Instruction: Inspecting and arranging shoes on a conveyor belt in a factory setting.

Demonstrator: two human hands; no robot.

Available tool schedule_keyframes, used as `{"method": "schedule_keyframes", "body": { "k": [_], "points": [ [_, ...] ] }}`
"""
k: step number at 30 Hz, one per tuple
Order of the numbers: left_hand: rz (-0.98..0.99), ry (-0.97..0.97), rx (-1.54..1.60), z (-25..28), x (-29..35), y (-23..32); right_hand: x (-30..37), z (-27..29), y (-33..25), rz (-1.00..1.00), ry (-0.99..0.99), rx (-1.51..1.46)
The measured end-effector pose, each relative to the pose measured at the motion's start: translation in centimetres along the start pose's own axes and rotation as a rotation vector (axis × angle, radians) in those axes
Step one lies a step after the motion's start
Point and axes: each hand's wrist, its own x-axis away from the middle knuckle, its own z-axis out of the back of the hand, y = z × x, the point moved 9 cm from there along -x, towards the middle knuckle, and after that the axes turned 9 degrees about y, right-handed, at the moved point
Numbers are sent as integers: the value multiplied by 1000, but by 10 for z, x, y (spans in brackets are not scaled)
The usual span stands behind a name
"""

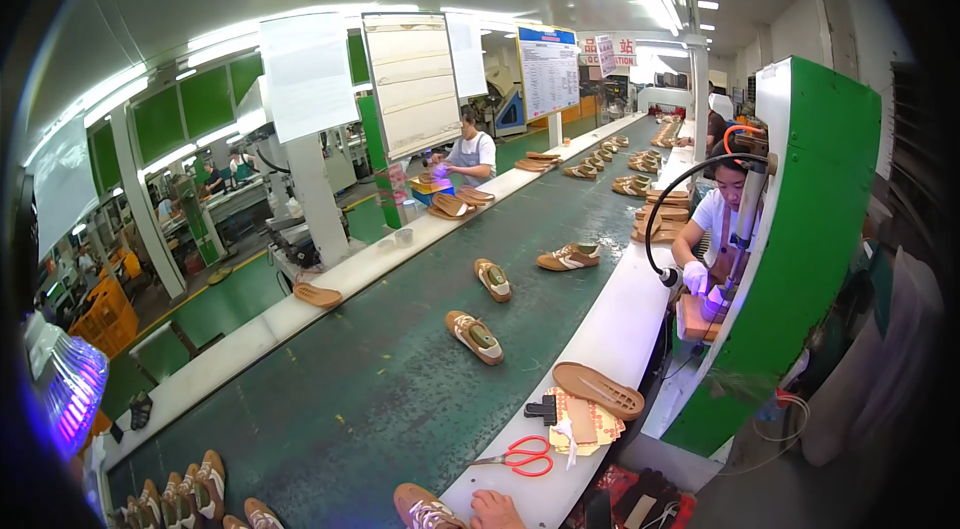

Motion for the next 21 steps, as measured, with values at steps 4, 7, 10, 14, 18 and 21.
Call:
{"method": "schedule_keyframes", "body": {
  "k": [4, 7, 10, 14, 18, 21],
  "points": [
    [-3, -14, 18, -1, 1, 1, 2, 3, 2, -17, 25, 24],
    [-92, 21, -13, -3, 3, 6, 3, 6, 2, -27, 41, 30],
    [-53, 40, -6, 3, 1, 1, 2, 6, 2, -30, 59, 24],
    [-66, 173, -48, 2, 2, 0, 1, 7, 0, -19, 100, -8],
    [-77, 201, -69, -9, 2, -1, 1, 4, 3, -37, 86, -23],
    [-91, 225, -50, -14, 3, -2, 2, 1, 5, -37, 69, -10]
  ]
}}
